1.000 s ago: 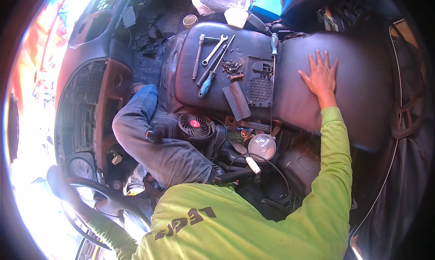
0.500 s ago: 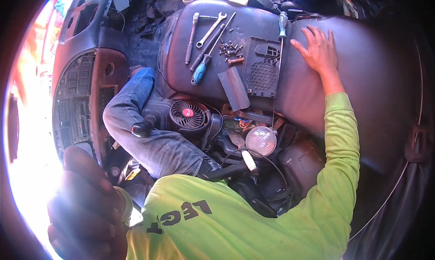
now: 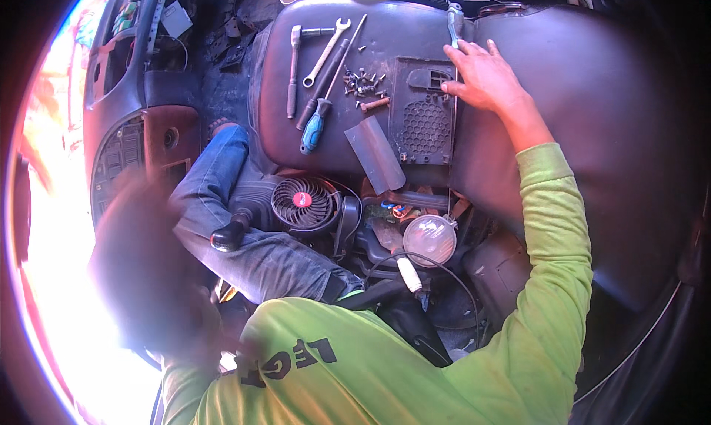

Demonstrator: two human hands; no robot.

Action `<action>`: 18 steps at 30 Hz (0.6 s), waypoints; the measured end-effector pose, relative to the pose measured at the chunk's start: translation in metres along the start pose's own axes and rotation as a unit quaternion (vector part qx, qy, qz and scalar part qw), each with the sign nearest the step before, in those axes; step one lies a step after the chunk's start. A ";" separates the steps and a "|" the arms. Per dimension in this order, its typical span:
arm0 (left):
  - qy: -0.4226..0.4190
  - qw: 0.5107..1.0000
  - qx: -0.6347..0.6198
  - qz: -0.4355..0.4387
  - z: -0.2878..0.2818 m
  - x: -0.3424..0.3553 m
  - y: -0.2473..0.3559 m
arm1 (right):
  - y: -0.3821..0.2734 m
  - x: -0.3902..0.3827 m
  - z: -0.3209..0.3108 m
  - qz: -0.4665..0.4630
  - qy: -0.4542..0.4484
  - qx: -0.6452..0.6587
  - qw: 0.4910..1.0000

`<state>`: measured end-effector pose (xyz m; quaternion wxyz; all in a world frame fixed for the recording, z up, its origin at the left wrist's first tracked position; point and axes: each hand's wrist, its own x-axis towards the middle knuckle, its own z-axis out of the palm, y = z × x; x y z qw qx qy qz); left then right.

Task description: The person is repairing the dashboard of a vehicle. They use a screwdriver to remove and install screws, handling small parts and tools while working on the dashboard area.

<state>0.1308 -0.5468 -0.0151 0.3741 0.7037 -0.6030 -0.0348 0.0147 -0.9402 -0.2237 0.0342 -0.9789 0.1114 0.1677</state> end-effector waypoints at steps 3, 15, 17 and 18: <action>-0.091 0.977 -0.020 -0.190 0.061 0.010 -0.053 | -0.007 -0.003 -0.010 -0.003 -0.020 0.028 0.999; -0.181 0.922 0.107 -0.326 0.186 -0.045 -0.153 | -0.009 -0.007 -0.037 -0.068 0.009 0.149 0.986; -0.114 0.919 -0.019 -0.378 0.181 -0.038 -0.139 | -0.012 -0.009 -0.047 -0.126 0.003 0.201 0.971; -0.079 0.869 -0.190 -0.450 0.179 -0.033 -0.130 | -0.014 -0.011 -0.054 -0.162 -0.012 0.227 0.960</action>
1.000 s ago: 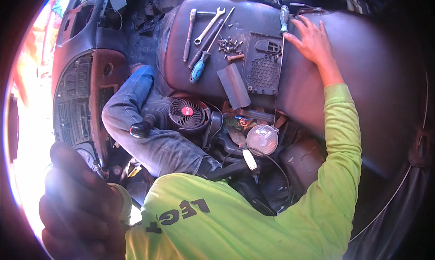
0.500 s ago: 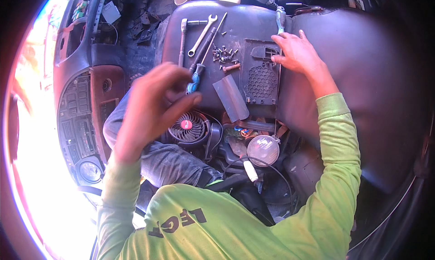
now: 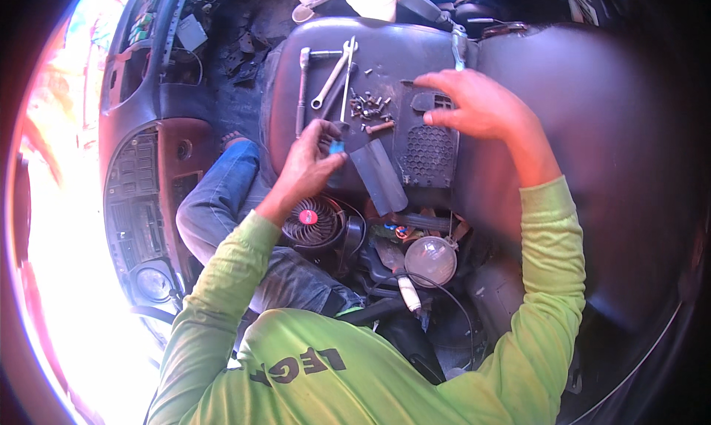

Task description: The person is repairing the dashboard of a vehicle. They use a screwdriver to remove and install screws, handling small parts and tools while working on the dashboard area.

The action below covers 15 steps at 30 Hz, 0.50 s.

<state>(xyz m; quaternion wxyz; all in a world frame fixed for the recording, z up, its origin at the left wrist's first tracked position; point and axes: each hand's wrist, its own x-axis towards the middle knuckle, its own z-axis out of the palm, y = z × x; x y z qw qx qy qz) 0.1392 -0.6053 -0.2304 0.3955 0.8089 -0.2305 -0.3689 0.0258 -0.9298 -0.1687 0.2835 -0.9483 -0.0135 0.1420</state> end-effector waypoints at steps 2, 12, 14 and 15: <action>-0.004 0.988 -0.149 0.033 0.015 -0.016 0.022 | -0.011 -0.001 -0.013 -0.012 -0.060 0.115 0.991; -0.055 0.949 -0.264 0.164 0.062 0.000 0.117 | -0.050 -0.014 -0.045 -0.098 -0.069 0.344 0.931; -0.121 0.914 -0.366 0.125 0.050 0.008 0.114 | -0.051 -0.015 -0.049 -0.090 -0.052 0.332 0.938; -0.157 0.893 -0.410 0.094 0.043 0.012 0.112 | -0.053 -0.016 -0.048 -0.092 -0.029 0.321 0.942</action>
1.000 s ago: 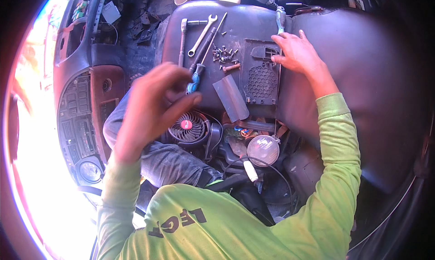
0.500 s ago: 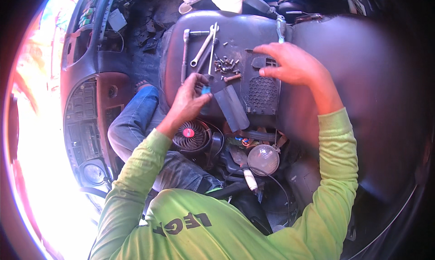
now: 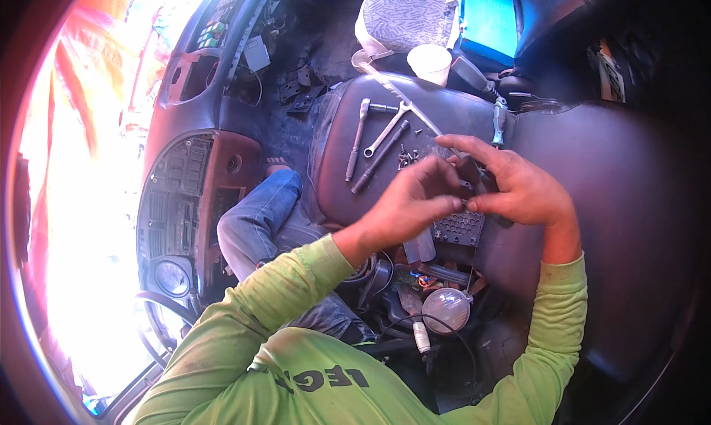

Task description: The person is repairing the dashboard of a vehicle. They use a screwdriver to remove and install screws, handling small parts and tools while working on the dashboard area.

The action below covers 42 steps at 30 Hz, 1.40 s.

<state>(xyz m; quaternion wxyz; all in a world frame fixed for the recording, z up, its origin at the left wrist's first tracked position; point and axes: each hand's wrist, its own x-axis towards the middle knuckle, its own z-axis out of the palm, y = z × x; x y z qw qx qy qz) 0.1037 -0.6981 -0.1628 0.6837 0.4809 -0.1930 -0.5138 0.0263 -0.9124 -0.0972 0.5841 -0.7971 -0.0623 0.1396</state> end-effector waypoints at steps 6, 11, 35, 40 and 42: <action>0.165 0.971 -0.163 0.060 -0.067 -0.004 0.029 | -0.005 -0.006 0.001 0.037 0.061 -0.141 0.987; 0.241 0.948 -0.203 0.036 -0.108 -0.020 0.029 | -0.009 -0.010 -0.005 0.109 0.078 -0.168 0.977; 0.264 0.953 0.048 -0.142 -0.138 -0.028 -0.035 | -0.035 -0.055 -0.039 0.104 0.300 -0.391 0.864; 0.154 0.913 0.362 -0.104 -0.145 -0.015 -0.048 | -0.028 -0.055 -0.043 0.135 0.277 -0.407 0.860; 0.101 0.864 0.491 -0.036 -0.145 -0.006 -0.055 | -0.029 -0.056 -0.043 0.144 0.271 -0.398 0.864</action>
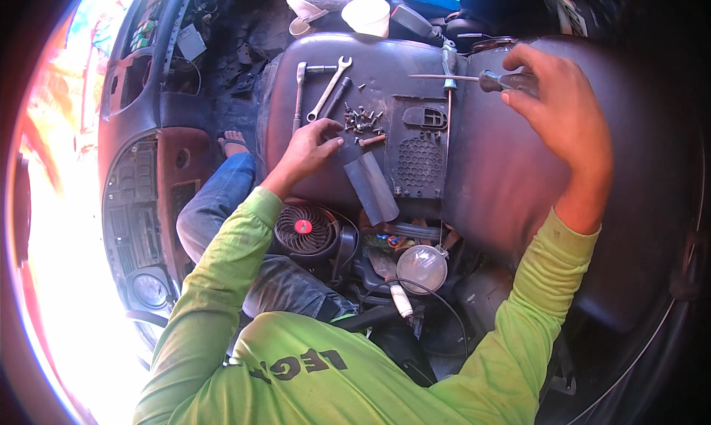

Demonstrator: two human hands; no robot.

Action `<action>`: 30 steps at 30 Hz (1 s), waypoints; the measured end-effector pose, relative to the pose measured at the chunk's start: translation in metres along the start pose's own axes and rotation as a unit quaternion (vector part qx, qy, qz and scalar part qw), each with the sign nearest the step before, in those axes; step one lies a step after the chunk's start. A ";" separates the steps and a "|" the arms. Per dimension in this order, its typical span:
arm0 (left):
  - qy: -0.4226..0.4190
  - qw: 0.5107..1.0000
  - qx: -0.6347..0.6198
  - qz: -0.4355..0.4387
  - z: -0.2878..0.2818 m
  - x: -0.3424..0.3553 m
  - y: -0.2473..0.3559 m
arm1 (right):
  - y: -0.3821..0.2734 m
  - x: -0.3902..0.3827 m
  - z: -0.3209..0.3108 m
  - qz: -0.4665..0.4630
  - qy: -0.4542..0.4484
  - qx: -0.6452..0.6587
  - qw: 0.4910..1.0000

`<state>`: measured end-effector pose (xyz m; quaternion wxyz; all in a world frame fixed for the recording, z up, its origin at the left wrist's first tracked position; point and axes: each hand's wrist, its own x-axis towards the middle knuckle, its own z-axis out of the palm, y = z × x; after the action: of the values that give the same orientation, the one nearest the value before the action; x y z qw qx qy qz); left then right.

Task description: The person is repairing the dashboard of a vehicle. They use a screwdriver to remove and install screws, handling small parts and tools while working on the dashboard area.

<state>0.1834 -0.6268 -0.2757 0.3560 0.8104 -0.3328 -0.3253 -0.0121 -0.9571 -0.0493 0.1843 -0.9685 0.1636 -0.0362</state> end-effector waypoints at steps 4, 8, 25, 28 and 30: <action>-0.018 0.991 0.127 0.032 0.014 0.010 -0.002 | -0.002 -0.003 0.000 0.015 0.002 0.014 1.000; -0.031 0.991 0.132 0.010 0.020 0.011 -0.004 | 0.001 0.000 0.004 0.035 0.017 0.035 0.999; -0.089 0.964 0.204 0.144 0.045 0.014 0.035 | 0.010 -0.006 0.000 -0.005 0.028 0.000 1.000; -0.117 0.965 0.203 0.119 0.041 -0.010 0.028 | 0.012 -0.005 0.004 -0.006 0.032 0.004 0.999; -0.085 0.975 0.183 0.097 0.040 -0.023 0.024 | 0.013 -0.005 0.005 -0.012 0.033 0.005 0.999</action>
<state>0.1319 -0.6359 -0.2709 0.2016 0.7950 -0.4926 -0.2909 -0.0199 -0.9653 -0.0583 0.1831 -0.9677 0.1581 -0.0710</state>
